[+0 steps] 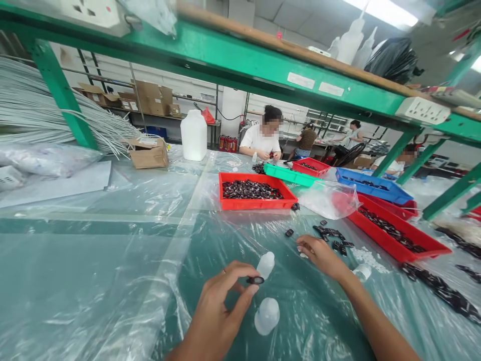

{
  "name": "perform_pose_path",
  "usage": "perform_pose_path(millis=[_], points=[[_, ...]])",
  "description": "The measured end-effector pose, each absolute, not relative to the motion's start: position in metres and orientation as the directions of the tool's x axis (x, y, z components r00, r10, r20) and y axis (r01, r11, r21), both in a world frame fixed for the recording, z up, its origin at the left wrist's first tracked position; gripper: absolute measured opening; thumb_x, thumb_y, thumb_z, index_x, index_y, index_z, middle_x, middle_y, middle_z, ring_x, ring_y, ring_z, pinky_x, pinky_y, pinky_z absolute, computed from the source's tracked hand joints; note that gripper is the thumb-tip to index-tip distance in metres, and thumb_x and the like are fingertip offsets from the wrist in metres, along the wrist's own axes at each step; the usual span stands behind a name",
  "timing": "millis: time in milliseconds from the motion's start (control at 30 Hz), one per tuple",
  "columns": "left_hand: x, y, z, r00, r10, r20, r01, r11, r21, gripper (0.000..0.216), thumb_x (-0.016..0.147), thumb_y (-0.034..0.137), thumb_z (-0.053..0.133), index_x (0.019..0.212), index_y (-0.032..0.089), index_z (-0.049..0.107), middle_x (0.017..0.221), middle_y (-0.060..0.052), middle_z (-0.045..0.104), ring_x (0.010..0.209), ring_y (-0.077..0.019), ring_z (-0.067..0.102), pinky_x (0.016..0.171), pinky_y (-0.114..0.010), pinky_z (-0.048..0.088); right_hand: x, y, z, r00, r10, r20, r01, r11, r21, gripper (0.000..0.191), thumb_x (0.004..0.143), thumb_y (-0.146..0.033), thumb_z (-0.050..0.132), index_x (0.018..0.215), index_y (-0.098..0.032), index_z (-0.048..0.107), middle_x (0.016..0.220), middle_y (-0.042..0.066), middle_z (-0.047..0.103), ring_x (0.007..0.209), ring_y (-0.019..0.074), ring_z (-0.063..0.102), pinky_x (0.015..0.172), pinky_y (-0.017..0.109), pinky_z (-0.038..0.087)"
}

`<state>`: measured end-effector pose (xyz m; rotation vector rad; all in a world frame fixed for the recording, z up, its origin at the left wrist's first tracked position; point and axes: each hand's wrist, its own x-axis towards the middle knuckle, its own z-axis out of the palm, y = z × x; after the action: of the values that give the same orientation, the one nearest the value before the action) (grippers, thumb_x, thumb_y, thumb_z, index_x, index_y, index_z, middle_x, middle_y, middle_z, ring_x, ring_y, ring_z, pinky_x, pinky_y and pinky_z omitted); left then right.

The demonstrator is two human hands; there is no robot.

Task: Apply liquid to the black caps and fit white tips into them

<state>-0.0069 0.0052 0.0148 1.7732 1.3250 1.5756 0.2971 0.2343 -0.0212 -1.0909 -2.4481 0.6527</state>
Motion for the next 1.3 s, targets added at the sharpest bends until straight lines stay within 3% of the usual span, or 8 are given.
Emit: perform_pose_path(millis=[233, 400, 633, 733, 867, 1133, 1300], points=[[-0.005, 0.005, 0.014, -0.089, 0.830, 0.550, 0.345, -0.492, 0.799, 0.017, 0.105, 0.017, 0.064, 0.106, 0.027, 0.079, 0.104, -0.003, 0.085, 0.084, -0.0174, 0.080, 0.072, -0.024, 0.064, 0.247, 0.160, 0.042, -0.735, 0.607, 0.302, 0.103, 0.540, -0.835, 0.036, 0.119, -0.052, 0.064, 0.117, -0.016, 0.072, 0.113, 0.006, 0.071, 0.094, 0.0211, 0.072, 0.086, 0.039, 0.066], [-0.005, 0.006, 0.014, -0.082, 0.827, 0.557, 0.328, -0.505, 0.798, 0.018, 0.105, 0.015, 0.064, 0.110, 0.027, 0.077, 0.106, -0.002, 0.085, 0.089, -0.0170, 0.081, 0.076, -0.023, 0.064, 0.201, 0.114, 0.069, -0.759, 0.538, 0.366, -0.106, 0.452, -0.886, 0.029, 0.119, -0.044, 0.068, 0.115, -0.016, 0.074, 0.116, 0.007, 0.073, 0.092, 0.0192, 0.075, 0.084, 0.036, 0.067], [-0.003, 0.007, 0.014, -0.124, 0.804, 0.582, 0.305, -0.527, 0.793, 0.017, 0.103, 0.014, 0.066, 0.106, 0.026, 0.076, 0.098, 0.001, 0.083, 0.085, -0.0151, 0.079, 0.076, -0.021, 0.062, 0.186, 0.096, 0.061, -0.649, 0.598, 0.470, -0.081, 0.560, -0.824, 0.009, 0.116, -0.037, 0.073, 0.120, -0.033, 0.080, 0.106, 0.000, 0.077, 0.082, 0.0132, 0.073, 0.077, 0.020, 0.061], [-0.003, 0.009, 0.012, -0.146, 0.793, 0.591, 0.300, -0.534, 0.791, 0.017, 0.103, 0.014, 0.065, 0.106, 0.027, 0.075, 0.096, 0.002, 0.081, 0.081, -0.0134, 0.076, 0.074, -0.019, 0.060, 0.185, 0.093, 0.057, -0.625, 0.590, 0.512, -0.050, 0.624, -0.780, 0.005, 0.114, -0.034, 0.076, 0.116, -0.033, 0.081, 0.106, 0.000, 0.079, 0.090, 0.0146, 0.075, 0.082, 0.019, 0.061], [-0.003, 0.009, 0.008, -0.136, 0.801, 0.583, 0.291, -0.530, 0.796, 0.017, 0.104, 0.015, 0.066, 0.108, 0.029, 0.074, 0.096, 0.004, 0.079, 0.077, -0.0113, 0.072, 0.073, -0.017, 0.057, 0.181, 0.091, 0.052, -0.582, 0.576, 0.575, -0.039, 0.686, -0.727, 0.009, 0.116, -0.030, 0.071, 0.112, -0.033, 0.078, 0.107, -0.003, 0.079, 0.102, 0.0135, 0.076, 0.091, 0.016, 0.060], [-0.002, 0.010, 0.004, -0.122, 0.837, 0.533, 0.270, -0.489, 0.829, 0.015, 0.107, 0.018, 0.063, 0.107, 0.029, 0.072, 0.094, 0.005, 0.076, 0.078, -0.0111, 0.070, 0.073, -0.017, 0.055, 0.183, 0.088, 0.049, -0.597, 0.459, 0.658, 0.011, 0.825, -0.566, 0.027, 0.105, -0.006, 0.070, 0.120, -0.028, 0.078, 0.107, -0.001, 0.076, 0.097, 0.0123, 0.075, 0.088, 0.014, 0.058], [-0.003, 0.009, 0.002, -0.086, 0.858, 0.506, 0.246, -0.474, 0.846, 0.012, 0.108, 0.021, 0.061, 0.106, 0.026, 0.072, 0.092, 0.002, 0.074, 0.078, -0.0136, 0.071, 0.073, -0.021, 0.057, 0.185, 0.090, 0.041, -0.590, 0.417, 0.692, 0.015, 0.862, -0.507, 0.028, 0.109, -0.004, 0.067, 0.124, -0.026, 0.076, 0.113, 0.001, 0.076, 0.103, 0.0135, 0.076, 0.092, 0.016, 0.058]])
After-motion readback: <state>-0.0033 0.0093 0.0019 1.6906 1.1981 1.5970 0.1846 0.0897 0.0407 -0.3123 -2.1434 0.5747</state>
